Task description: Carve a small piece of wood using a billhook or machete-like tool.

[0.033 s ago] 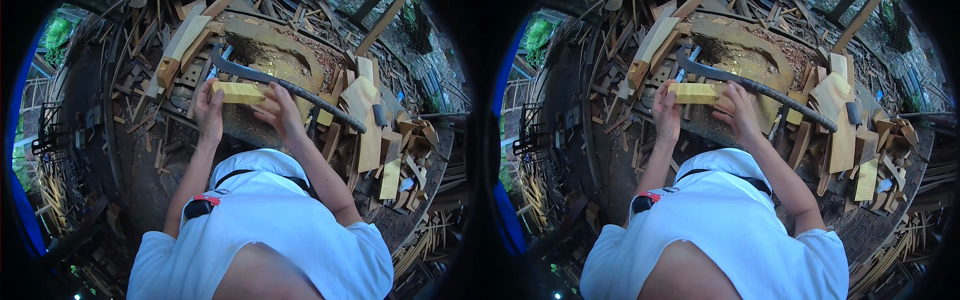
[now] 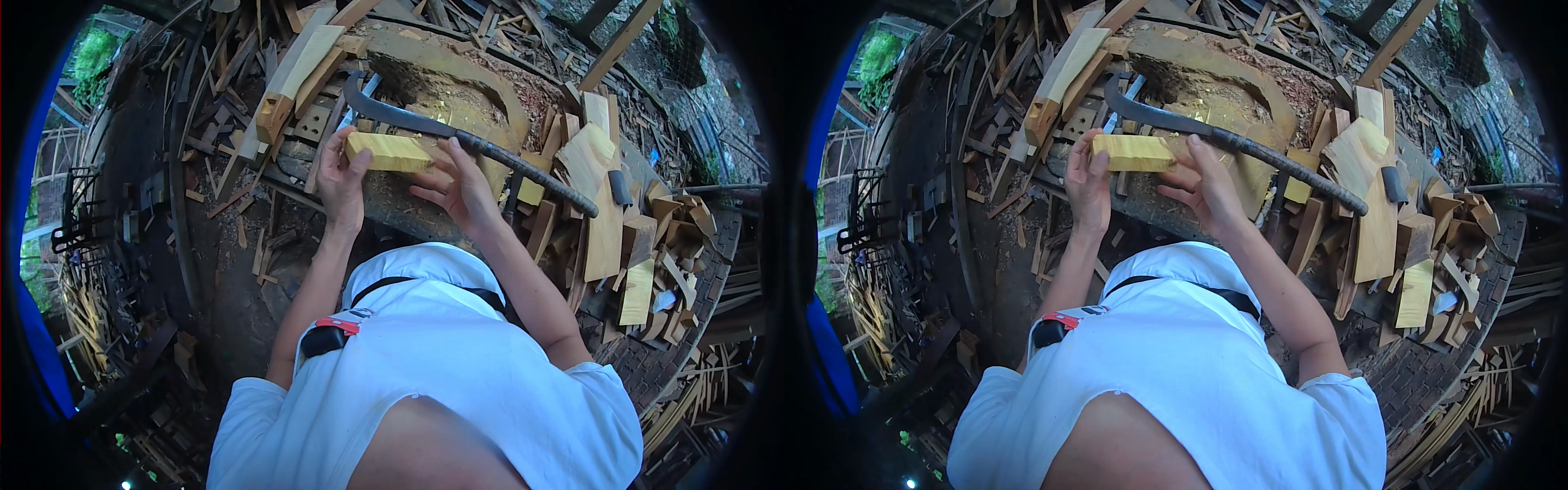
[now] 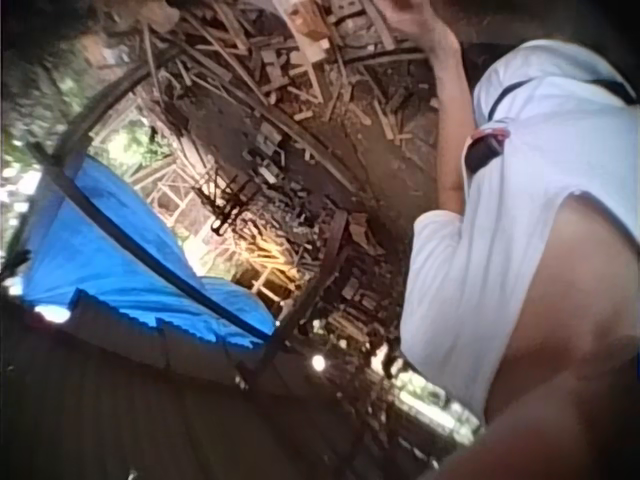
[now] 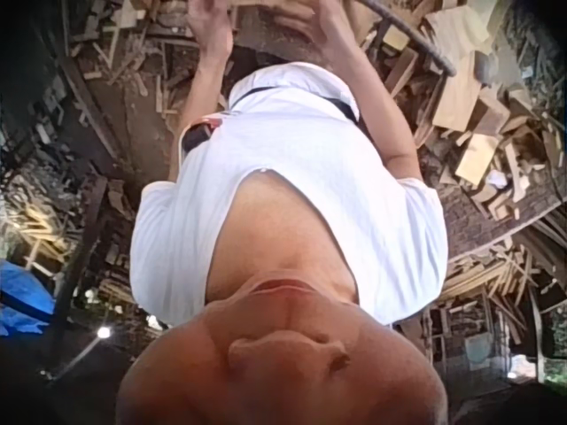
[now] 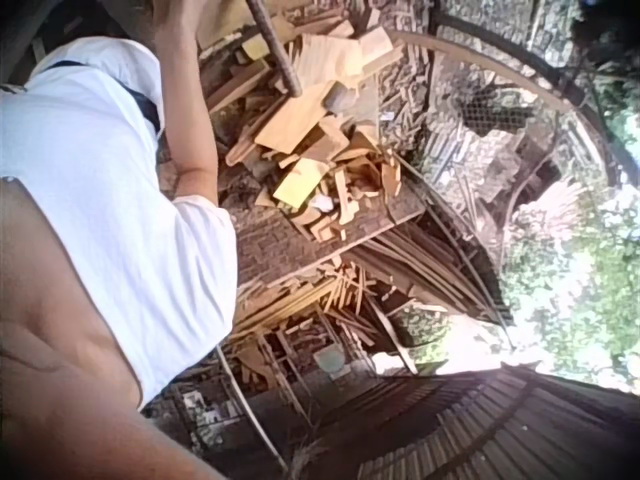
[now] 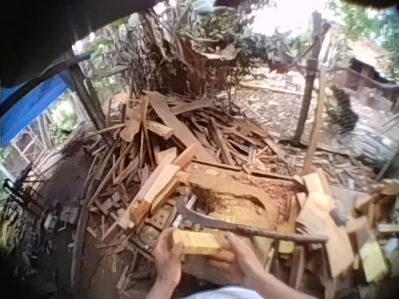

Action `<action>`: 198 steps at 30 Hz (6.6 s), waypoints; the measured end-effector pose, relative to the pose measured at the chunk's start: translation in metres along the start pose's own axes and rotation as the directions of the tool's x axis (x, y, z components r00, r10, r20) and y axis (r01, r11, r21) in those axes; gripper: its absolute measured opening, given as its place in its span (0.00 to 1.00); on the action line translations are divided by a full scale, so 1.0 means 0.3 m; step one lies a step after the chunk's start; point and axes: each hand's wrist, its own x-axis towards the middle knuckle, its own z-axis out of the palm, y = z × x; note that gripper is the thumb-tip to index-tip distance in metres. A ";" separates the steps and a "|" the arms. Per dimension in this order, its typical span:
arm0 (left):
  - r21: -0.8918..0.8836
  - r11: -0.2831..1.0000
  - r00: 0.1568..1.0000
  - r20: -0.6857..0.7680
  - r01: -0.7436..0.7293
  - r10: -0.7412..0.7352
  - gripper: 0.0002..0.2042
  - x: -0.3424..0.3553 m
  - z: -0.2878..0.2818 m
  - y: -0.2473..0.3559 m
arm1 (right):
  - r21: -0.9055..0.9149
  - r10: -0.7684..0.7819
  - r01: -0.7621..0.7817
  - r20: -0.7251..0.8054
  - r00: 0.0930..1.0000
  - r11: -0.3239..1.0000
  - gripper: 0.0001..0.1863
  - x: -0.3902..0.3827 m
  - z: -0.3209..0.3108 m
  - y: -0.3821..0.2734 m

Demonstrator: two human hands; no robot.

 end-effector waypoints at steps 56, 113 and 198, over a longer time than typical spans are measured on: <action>-0.102 0.714 0.670 -0.276 0.693 -0.689 0.19 0.000 -0.033 -0.276 | -0.758 0.001 0.370 0.438 0.899 -0.538 0.44 0.116 -0.236 0.160; 0.180 0.750 0.771 -0.109 0.636 -0.628 0.18 0.004 -0.211 -0.264 | -0.873 -0.173 0.322 0.404 0.898 -0.367 0.10 0.121 -0.259 0.132; 0.006 0.819 0.794 0.243 0.573 -0.557 0.30 -0.070 -0.232 -0.167 | -0.816 -0.241 0.303 0.462 0.853 -0.493 0.25 0.239 -0.284 0.085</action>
